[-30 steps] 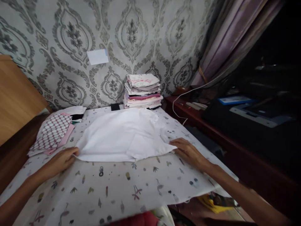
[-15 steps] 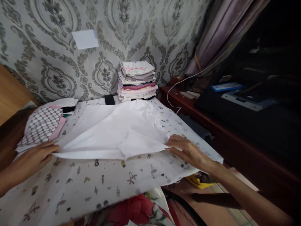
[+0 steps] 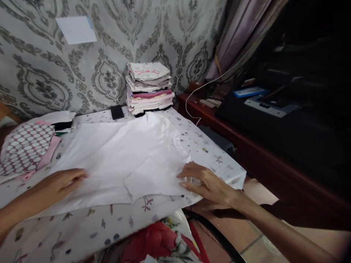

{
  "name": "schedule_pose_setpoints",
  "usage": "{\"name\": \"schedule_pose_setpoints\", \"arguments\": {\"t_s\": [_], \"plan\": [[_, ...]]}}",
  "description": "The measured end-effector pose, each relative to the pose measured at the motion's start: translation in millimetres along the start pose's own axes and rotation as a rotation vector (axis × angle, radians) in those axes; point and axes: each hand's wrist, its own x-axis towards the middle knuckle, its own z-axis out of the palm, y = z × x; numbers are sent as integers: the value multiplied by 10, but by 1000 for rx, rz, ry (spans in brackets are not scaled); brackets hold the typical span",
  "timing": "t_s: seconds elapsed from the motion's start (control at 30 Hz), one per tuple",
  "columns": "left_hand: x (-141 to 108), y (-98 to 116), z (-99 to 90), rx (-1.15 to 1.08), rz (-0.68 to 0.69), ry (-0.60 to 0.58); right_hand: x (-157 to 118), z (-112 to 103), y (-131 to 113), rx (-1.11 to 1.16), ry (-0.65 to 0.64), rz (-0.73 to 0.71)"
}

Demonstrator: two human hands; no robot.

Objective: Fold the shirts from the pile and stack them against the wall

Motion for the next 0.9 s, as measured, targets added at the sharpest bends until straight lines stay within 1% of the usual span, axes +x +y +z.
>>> {"name": "schedule_pose_setpoints", "arguments": {"t_s": [0.03,0.07,0.13,0.17,0.23,0.3,0.33,0.37,0.4,0.43,0.47,0.53,0.57,0.6,0.63,0.67,0.7,0.77,0.8,0.87,0.9], "plan": [[122,306,37,-87,31,-85,26,55,-15,-61,-3,5],[229,596,95,-147,46,-108,44,112,-29,-115,-12,9],[382,1083,239,-178,79,-94,40,205,-55,-173,-45,10],[426,1268,303,-186,121,-89,17,228,-66,-179,-71,13],[470,1509,377,-243,243,-178,-64,214,-84,-152,-130,43],[502,1585,358,-304,357,-272,-164,139,-107,-99,-212,115],[535,1560,318,-333,385,-287,-206,90,-123,-76,-261,164],[589,1493,264,-355,386,-267,-237,42,-143,-57,-311,213],[668,1381,201,-369,362,-219,-250,-3,-164,-42,-358,254],[771,1226,134,-370,319,-150,-241,-41,-183,-27,-394,282],[897,1032,67,-356,263,-76,-205,-72,-192,-5,-423,285],[1184,562,-49,-269,140,103,-46,-119,-159,73,-456,231],[1327,311,-92,-210,72,187,82,-140,-109,119,-454,188],[1458,67,-123,-155,13,224,240,-160,-35,152,-422,148],[1572,-158,-139,-119,-39,248,429,-182,60,163,-361,115],[1666,-354,-138,-111,-58,263,644,-204,169,134,-251,98],[1741,-518,-120,-112,-52,267,879,-227,285,59,-95,110],[1848,-751,-49,-87,-27,286,1389,-260,506,-168,184,154],[1893,-829,-7,-45,-27,304,1650,-266,598,-264,263,181],[1985,-939,65,70,-71,352,2155,-256,733,-376,315,246],[2037,-983,84,120,-105,373,2389,-242,779,-389,329,266]]}}
